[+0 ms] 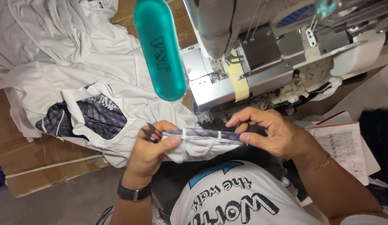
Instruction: Trimming loose threads from a garment using small thread clippers at a sewing workstation.
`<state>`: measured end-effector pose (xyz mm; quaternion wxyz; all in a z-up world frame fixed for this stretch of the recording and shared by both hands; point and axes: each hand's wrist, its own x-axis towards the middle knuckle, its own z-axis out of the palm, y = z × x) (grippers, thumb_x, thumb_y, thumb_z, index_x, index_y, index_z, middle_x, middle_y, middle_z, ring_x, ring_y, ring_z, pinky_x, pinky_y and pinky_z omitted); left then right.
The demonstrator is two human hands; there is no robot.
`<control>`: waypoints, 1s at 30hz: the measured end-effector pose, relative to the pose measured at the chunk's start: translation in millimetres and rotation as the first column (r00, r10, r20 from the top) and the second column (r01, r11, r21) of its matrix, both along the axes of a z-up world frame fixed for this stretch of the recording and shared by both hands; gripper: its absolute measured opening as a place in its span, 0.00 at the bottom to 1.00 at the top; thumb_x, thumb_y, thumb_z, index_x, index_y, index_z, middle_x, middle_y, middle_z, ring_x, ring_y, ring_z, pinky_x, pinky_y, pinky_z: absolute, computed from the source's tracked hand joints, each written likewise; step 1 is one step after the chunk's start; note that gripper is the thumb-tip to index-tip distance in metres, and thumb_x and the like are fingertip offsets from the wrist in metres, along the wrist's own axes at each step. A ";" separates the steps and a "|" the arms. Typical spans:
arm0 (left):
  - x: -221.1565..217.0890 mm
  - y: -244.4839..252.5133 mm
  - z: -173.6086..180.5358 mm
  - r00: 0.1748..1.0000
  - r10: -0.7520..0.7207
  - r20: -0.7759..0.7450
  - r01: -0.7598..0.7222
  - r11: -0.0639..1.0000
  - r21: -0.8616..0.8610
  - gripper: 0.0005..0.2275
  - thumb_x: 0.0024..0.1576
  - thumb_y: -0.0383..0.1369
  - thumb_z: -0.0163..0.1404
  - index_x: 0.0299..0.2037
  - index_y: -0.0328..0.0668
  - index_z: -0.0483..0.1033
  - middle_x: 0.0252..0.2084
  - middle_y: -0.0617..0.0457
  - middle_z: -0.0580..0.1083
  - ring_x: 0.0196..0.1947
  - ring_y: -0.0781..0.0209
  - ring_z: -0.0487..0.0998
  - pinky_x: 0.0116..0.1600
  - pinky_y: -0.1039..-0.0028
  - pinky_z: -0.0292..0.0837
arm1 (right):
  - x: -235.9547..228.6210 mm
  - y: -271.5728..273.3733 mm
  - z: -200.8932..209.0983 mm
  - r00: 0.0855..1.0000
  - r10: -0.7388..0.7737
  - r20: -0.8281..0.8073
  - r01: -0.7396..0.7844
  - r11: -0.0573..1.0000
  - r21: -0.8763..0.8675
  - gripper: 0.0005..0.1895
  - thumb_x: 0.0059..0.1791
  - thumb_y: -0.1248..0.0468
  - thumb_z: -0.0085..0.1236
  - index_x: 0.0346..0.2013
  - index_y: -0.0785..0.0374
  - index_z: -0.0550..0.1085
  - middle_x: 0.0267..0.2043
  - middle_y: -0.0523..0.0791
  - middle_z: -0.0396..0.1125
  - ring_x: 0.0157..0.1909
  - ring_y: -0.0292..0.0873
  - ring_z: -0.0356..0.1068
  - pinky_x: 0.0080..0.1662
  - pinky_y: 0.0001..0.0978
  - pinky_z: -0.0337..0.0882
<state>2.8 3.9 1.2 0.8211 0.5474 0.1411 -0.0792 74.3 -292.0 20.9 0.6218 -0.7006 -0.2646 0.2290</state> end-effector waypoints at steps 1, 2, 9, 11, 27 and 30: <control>1.3 8.2 -6.6 1.000 -0.002 -0.001 0.002 1.000 0.002 0.11 0.46 0.22 0.65 0.37 0.27 0.79 0.23 0.49 0.77 0.25 0.67 0.78 0.33 0.76 0.78 | 1.4 2.2 3.0 1.000 -0.002 -0.001 0.002 1.000 0.002 0.14 0.49 0.66 0.59 0.48 0.68 0.77 0.29 0.47 0.78 0.34 0.40 0.73 0.42 0.40 0.76; 2.6 16.4 -13.1 0.999 -0.013 0.037 0.015 0.998 -0.060 0.08 0.52 0.24 0.61 0.37 0.30 0.77 0.26 0.48 0.75 0.18 0.71 0.70 0.26 0.79 0.74 | 2.7 4.3 6.1 0.999 0.038 0.032 -0.039 0.999 0.010 0.16 0.47 0.66 0.61 0.49 0.68 0.77 0.28 0.47 0.78 0.32 0.40 0.75 0.41 0.39 0.77; 13.2 24.0 11.7 0.998 -0.007 0.061 0.022 0.965 -0.260 0.02 0.63 0.25 0.47 0.42 0.35 0.68 0.41 0.39 0.77 0.10 0.80 0.60 0.18 0.85 0.66 | 0.1 14.7 1.5 0.990 0.086 0.108 -0.084 0.996 -0.019 0.18 0.45 0.66 0.63 0.50 0.67 0.79 0.30 0.48 0.77 0.32 0.44 0.78 0.39 0.41 0.78; 15.0 22.0 8.0 0.997 0.007 0.072 0.011 0.968 -0.252 0.02 0.63 0.25 0.47 0.43 0.36 0.69 0.37 0.43 0.77 0.10 0.80 0.60 0.18 0.85 0.66 | -1.4 16.9 2.0 0.988 0.073 0.139 -0.067 0.997 -0.041 0.18 0.45 0.66 0.63 0.50 0.66 0.79 0.30 0.50 0.77 0.32 0.45 0.78 0.38 0.42 0.78; 18.2 36.7 -28.3 0.999 -0.031 0.023 0.031 0.999 -0.021 0.03 0.63 0.29 0.52 0.39 0.39 0.72 0.18 0.62 0.60 0.11 0.77 0.57 0.17 0.84 0.58 | -6.3 17.3 -23.1 0.951 0.024 0.307 0.087 0.936 -0.340 0.13 0.48 0.65 0.60 0.47 0.59 0.80 0.35 0.39 0.73 0.31 0.35 0.71 0.36 0.25 0.69; 17.8 36.6 -27.0 1.000 -0.027 -0.005 0.027 1.000 -0.002 0.04 0.62 0.30 0.53 0.39 0.40 0.72 0.17 0.63 0.59 0.11 0.77 0.57 0.17 0.83 0.58 | -5.7 14.9 -28.7 0.949 0.032 0.314 0.080 0.937 -0.339 0.12 0.48 0.64 0.60 0.47 0.59 0.79 0.34 0.39 0.72 0.30 0.35 0.71 0.35 0.25 0.68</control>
